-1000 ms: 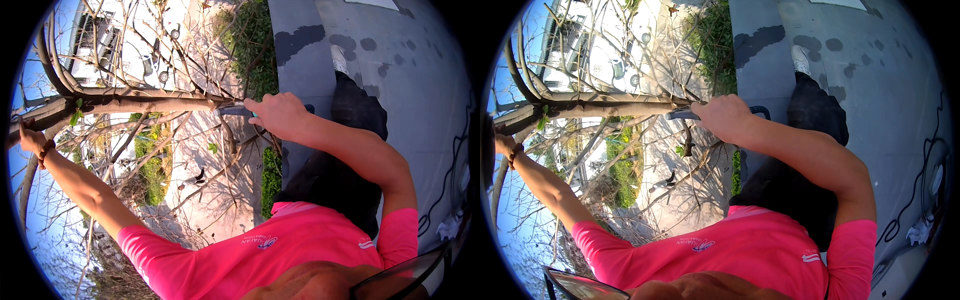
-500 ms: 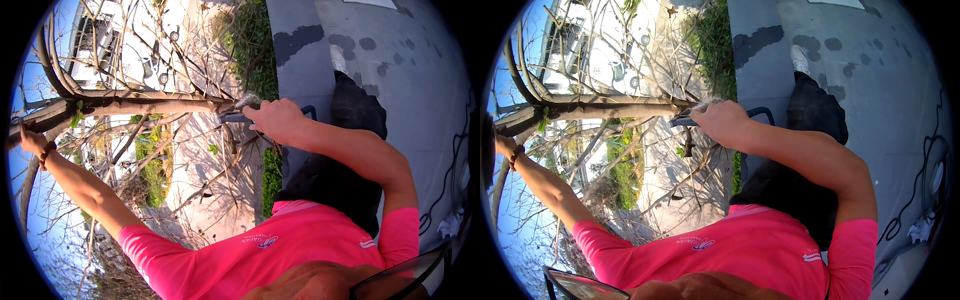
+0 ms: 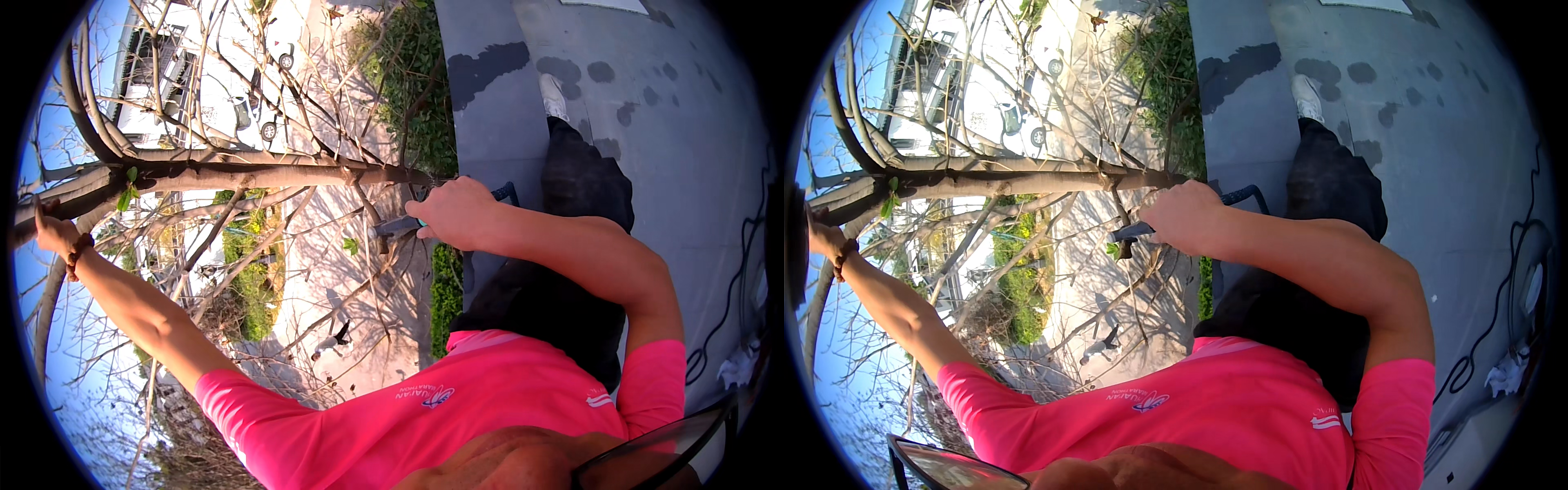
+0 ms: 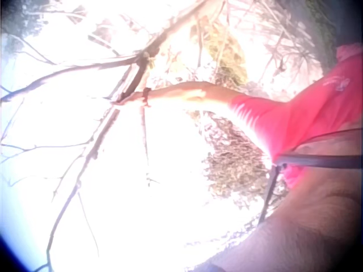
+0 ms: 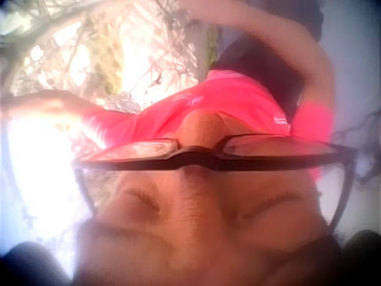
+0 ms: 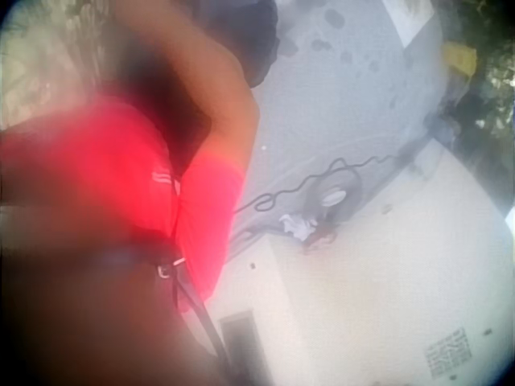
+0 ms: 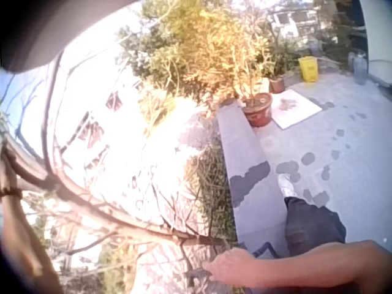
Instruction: The person uses a hose with a spray nozzle to water a tree and surrounding plants on a rooftop terrace. They hold the tree branches with one hand while directing the water stream with the other, moving between different sections of the tree and nearby potted plants.
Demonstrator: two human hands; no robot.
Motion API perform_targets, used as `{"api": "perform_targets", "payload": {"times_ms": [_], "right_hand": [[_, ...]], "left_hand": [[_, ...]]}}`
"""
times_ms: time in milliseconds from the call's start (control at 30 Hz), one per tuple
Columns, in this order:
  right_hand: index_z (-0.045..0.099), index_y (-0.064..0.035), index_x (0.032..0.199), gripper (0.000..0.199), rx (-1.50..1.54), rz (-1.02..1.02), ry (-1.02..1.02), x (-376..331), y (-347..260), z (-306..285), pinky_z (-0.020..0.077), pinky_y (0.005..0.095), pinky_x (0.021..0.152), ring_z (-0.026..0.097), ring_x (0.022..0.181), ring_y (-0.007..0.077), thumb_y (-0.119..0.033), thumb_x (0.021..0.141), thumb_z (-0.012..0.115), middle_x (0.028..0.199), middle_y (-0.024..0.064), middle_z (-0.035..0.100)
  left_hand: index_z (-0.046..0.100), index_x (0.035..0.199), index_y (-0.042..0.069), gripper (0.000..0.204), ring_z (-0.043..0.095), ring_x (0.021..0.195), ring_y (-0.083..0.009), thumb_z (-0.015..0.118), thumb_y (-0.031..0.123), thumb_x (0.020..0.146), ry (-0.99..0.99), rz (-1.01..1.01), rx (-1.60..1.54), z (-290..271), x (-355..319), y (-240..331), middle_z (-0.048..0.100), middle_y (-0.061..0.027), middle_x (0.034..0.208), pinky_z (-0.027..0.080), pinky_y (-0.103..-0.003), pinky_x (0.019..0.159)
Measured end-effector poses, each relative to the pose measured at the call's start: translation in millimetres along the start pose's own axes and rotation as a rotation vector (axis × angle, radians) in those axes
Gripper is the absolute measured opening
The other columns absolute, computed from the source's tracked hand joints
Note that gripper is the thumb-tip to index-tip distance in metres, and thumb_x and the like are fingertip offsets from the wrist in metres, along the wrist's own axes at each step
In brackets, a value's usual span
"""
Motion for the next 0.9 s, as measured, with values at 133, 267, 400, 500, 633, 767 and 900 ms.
{"api": "perform_targets", "payload": {"times_ms": [133,267,400,500,633,767,900], "right_hand": [[0.06,-0.0127,0.125,0.039,0.029,0.01,0.19,2,6,-16,0.056,0.0507,0.069,0.073,0.081,0.037,-0.043,0.1,0.063,0.086,0.0154,0.07],[0.061,-0.0119,0.123,0.039,0.042,0.033,0.287,0,6,-21,0.0563,0.0494,0.068,0.073,0.08,0.0366,-0.043,0.099,0.064,0.084,0.0158,0.071],[0.063,-0.0091,0.119,0.036,-0.007,0.0,-0.009,-1,0,-3,0.0572,0.0485,0.075,0.074,0.092,0.0347,-0.036,0.097,0.068,0.092,0.0151,0.073],[0.065,-0.0092,0.118,0.034,0.011,0.003,0.081,0,-3,-9,0.0575,0.0482,0.074,0.074,0.091,0.0341,-0.035,0.097,0.068,0.091,0.0135,0.073],[0.063,-0.0115,0.122,0.038,0.036,0.004,0.223,3,2,-9,0.0567,0.0489,0.068,0.074,0.081,0.0359,-0.04,0.098,0.066,0.087,0.0145,0.072],[0.059,-0.0141,0.131,0.042,-0.053,-0.045,-0.13,5,-7,10,0.0565,0.0486,0.066,0.073,0.078,0.0368,-0.042,0.099,0.064,0.089,0.0161,0.07],[0.065,-0.0104,0.119,0.034,-0.018,-0.005,0.115,2,-2,-8,0.0577,0.0465,0.069,0.075,0.086,0.0326,-0.035,0.096,0.068,0.089,0.0122,0.073]], "left_hand": [[0.07,0.128,0.006,0.045,0.075,0.088,-0.0191,0.062,-0.008,0.086,-0.165,0.328,0.275,-13,26,-4,0.079,-0.0105,0.094,0.058,-0.032,0.089],[0.068,0.135,0.014,0.06,0.075,0.09,-0.0175,0.055,-0.015,0.085,-0.196,0.382,0.347,-20,41,-5,0.079,-0.0078,0.096,0.059,-0.031,0.09],[0.075,0.125,0.013,0.043,0.073,0.083,-0.0182,0.066,-0.007,0.087,-0.059,0.051,-0.003,6,5,-14,0.079,-0.008,0.093,0.059,-0.032,0.087],[0.078,0.121,0.016,0.038,0.073,0.083,-0.0171,0.071,-0.002,0.088,-0.098,0.162,0.078,-6,14,-6,0.079,-0.0072,0.091,0.059,-0.03,0.086],[0.076,0.126,0.02,0.043,0.073,0.084,-0.0153,0.066,-0.003,0.092,-0.181,0.393,0.306,-13,33,-2,0.079,-0.0071,0.092,0.059,-0.029,0.086],[0.072,0.133,0.021,0.053,0.074,0.086,-0.0152,0.064,-0.007,0.088,-0.206,0.416,0.364,-6,29,-8,0.08,-0.005,0.094,0.059,-0.029,0.085],[0.067,0.139,0.023,0.065,0.075,0.088,-0.0152,0.063,-0.01,0.084,-0.243,0.485,0.456,-11,32,-10,0.081,-0.0026,0.096,0.06,-0.03,0.085]]}}
Point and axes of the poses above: each hand's wrist, its own x-axis towards the middle knuckle, its own z-axis out of the palm, y = z × x, the point moved 6 cm from there along x, towards the middle knuckle
